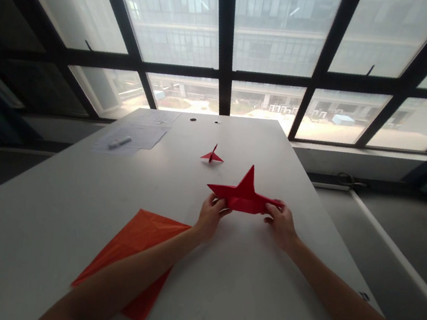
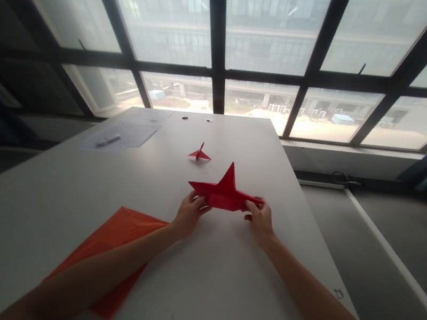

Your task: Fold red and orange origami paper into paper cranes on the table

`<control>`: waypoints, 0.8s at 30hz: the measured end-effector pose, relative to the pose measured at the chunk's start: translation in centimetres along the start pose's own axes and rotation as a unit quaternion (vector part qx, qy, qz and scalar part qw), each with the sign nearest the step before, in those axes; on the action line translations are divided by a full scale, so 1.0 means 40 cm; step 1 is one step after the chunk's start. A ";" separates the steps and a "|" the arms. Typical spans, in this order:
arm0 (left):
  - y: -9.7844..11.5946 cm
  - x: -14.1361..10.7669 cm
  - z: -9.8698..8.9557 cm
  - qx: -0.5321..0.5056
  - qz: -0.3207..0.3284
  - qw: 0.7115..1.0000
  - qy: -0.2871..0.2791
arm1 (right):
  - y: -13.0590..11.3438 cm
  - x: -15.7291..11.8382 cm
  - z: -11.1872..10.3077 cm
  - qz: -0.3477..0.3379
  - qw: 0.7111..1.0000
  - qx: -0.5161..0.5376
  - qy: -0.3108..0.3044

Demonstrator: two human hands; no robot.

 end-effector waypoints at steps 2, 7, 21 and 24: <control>0.003 0.008 -0.008 0.035 0.039 0.999 0.016 | -0.025 0.011 -0.024 -0.071 0.993 -0.031 0.085; 0.009 0.006 0.005 0.119 0.091 0.987 -0.049 | -0.128 -0.035 -0.022 -0.398 0.896 -0.178 0.082; 0.019 -0.016 0.027 0.153 0.105 0.975 -0.126 | -0.085 -0.075 0.027 -0.167 0.966 -0.147 -0.130; 0.020 -0.012 0.025 0.136 0.098 0.978 -0.125 | -0.082 -0.065 0.026 -0.146 0.978 -0.119 -0.092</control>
Point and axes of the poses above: each hand's wrist, its own x-axis towards the middle knuckle, its own z-axis out of the palm, y = z × x, the point moved 4 cm from there along x, towards the middle knuckle, and after that the axes turned 15 degrees about y, right-handed, at the moved point
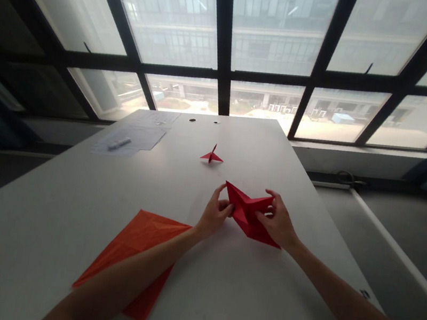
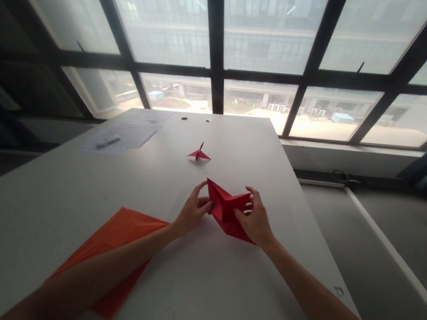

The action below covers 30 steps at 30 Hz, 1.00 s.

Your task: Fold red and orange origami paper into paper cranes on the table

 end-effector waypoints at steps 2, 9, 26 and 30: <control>-0.003 0.002 -0.003 -0.023 -0.009 1.000 -0.006 | 0.012 0.017 -0.012 0.043 0.998 0.016 0.044; -0.019 0.018 -0.019 -0.014 -0.045 0.999 0.010 | 0.063 0.060 -0.048 0.231 0.969 0.056 0.064; 0.036 0.020 -0.022 -0.056 -0.102 0.990 -0.080 | 0.030 0.098 -0.076 0.213 0.965 0.133 0.080; 0.069 0.048 -0.025 -0.062 -0.044 0.992 -0.096 | -0.034 0.100 -0.104 0.081 0.985 0.135 0.069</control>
Point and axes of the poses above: each hand's wrist, its own x-axis towards the middle knuckle, its own z-axis out of the palm, y = z × x, the point moved 4 cm from there along x, towards the middle knuckle, and after that the axes turned 15 degrees about y, right-handed, at the moved point
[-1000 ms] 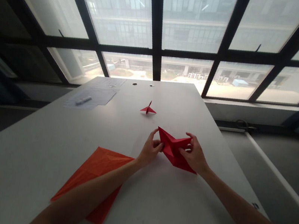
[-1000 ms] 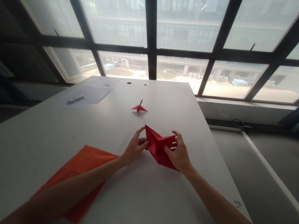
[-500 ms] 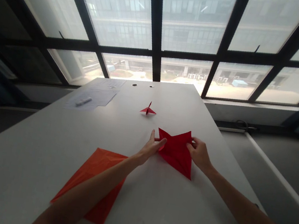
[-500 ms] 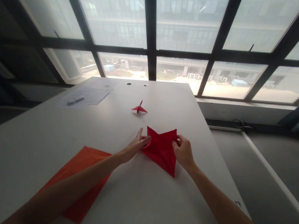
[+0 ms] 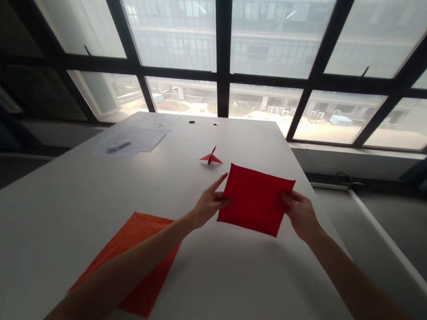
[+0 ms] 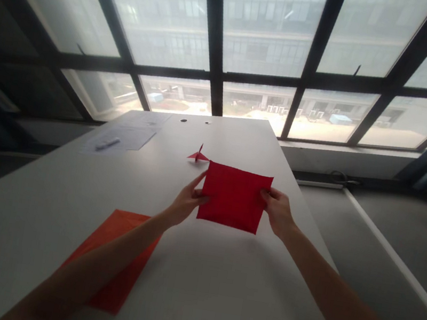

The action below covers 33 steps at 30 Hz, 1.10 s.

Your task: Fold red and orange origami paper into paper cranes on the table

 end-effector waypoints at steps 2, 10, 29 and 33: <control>0.015 0.020 -0.017 0.023 0.052 0.998 0.007 | -0.061 -0.038 -0.002 -0.194 0.981 -0.024 -0.013; 0.052 0.054 -0.075 0.261 0.232 0.928 0.127 | 0.015 -0.226 0.020 -0.496 0.710 -0.315 -0.389; -0.102 -0.054 -0.021 0.683 0.257 0.666 -0.152 | 0.189 -0.140 0.060 -0.334 0.698 -0.574 -0.268; -0.076 -0.025 -0.025 0.694 0.233 0.677 -0.075 | 0.182 -0.130 0.054 -0.329 0.694 -0.584 -0.263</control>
Point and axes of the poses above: each hand's wrist, its own x-axis towards the middle knuckle, its own z-axis out of the palm, y = z × x, the point moved 4 cm from there along x, towards the middle knuckle, and after that the axes turned 15 degrees about y, right-handed, at the moved point
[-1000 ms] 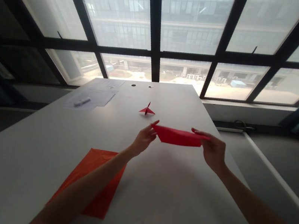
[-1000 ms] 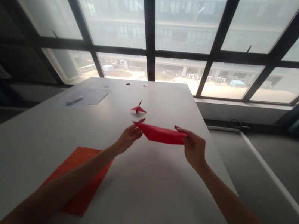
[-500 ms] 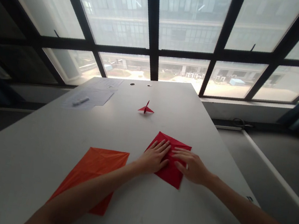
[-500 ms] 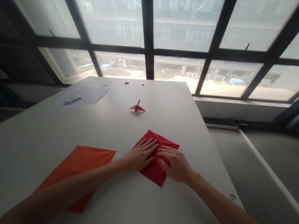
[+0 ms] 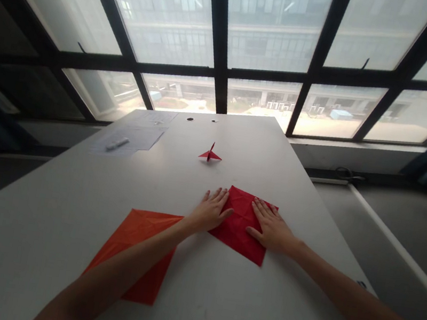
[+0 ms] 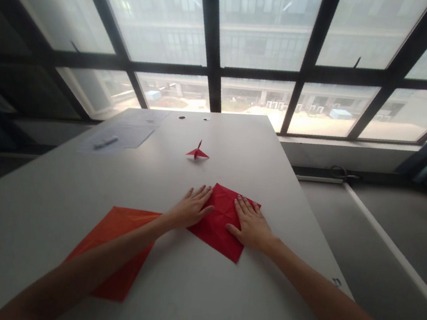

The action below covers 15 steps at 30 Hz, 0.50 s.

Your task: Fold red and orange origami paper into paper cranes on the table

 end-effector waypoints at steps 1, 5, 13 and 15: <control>0.004 0.005 -0.010 0.008 -0.030 0.999 0.035 | -0.002 0.003 0.001 0.008 1.000 -0.002 0.003; 0.059 0.002 -0.019 -0.016 0.007 0.996 0.082 | 0.002 0.014 -0.001 0.071 0.997 -0.011 0.042; 0.060 -0.012 -0.013 -0.062 0.004 0.995 0.077 | 0.073 0.083 -0.039 -0.037 0.990 0.097 0.095; 0.065 -0.014 -0.020 -0.071 0.005 0.993 0.093 | 0.086 0.084 -0.034 -0.046 0.989 0.105 0.091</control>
Point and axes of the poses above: each hand's wrist, its own x-axis towards the middle knuckle, its own z-axis out of the palm, y = z × x, the point moved 4 cm from there along x, towards the middle knuckle, and after that the axes turned 15 degrees about y, right-handed, at the moved point
